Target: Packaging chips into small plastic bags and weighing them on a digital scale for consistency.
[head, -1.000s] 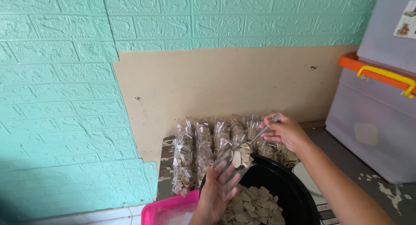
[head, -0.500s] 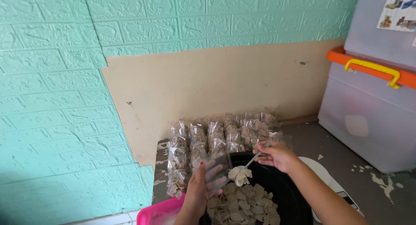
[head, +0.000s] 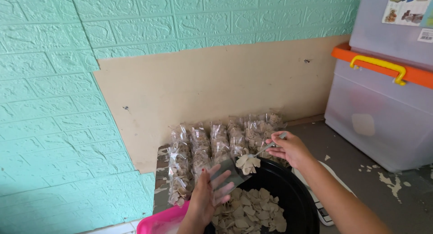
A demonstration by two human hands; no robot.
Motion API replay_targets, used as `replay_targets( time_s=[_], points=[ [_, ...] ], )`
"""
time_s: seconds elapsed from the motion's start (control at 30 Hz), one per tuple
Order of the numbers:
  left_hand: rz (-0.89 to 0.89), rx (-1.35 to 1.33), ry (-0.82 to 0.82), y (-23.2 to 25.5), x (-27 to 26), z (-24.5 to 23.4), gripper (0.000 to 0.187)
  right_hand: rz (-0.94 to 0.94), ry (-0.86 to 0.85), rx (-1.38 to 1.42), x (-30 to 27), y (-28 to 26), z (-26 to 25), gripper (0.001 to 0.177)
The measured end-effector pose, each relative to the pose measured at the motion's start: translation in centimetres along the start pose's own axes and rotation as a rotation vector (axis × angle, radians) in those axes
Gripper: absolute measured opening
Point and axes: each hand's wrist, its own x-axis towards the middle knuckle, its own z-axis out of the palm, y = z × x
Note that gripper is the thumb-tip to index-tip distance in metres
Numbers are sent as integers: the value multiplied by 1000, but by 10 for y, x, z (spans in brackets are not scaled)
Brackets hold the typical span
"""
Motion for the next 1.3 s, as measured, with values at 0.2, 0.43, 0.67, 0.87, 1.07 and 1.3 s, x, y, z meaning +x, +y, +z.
replay_targets(
  time_s=[0.2,0.43,0.67,0.87,1.07,1.3],
  points=[
    [-102,-13,13,2,-6,9,66,-9,-32,62,2,3,18,25],
    [-130,8,131,6,-12,18,64,2,-68,13,-6,-2,28,19],
    [-153,-108,70,-2,-1,5,70,-30,-188,-125,-16,-30,46,17],
    [-154,-272,-1,-7,-6,13,79,-74,-333,-241,-50,-69,79,19],
    [-193,-390,128,15,-33,47,73,-162,-367,-286,-57,-84,86,18],
    [-37,-364,74,18,-32,39,74,-373,-182,-265,-56,-90,64,18]
  ],
)
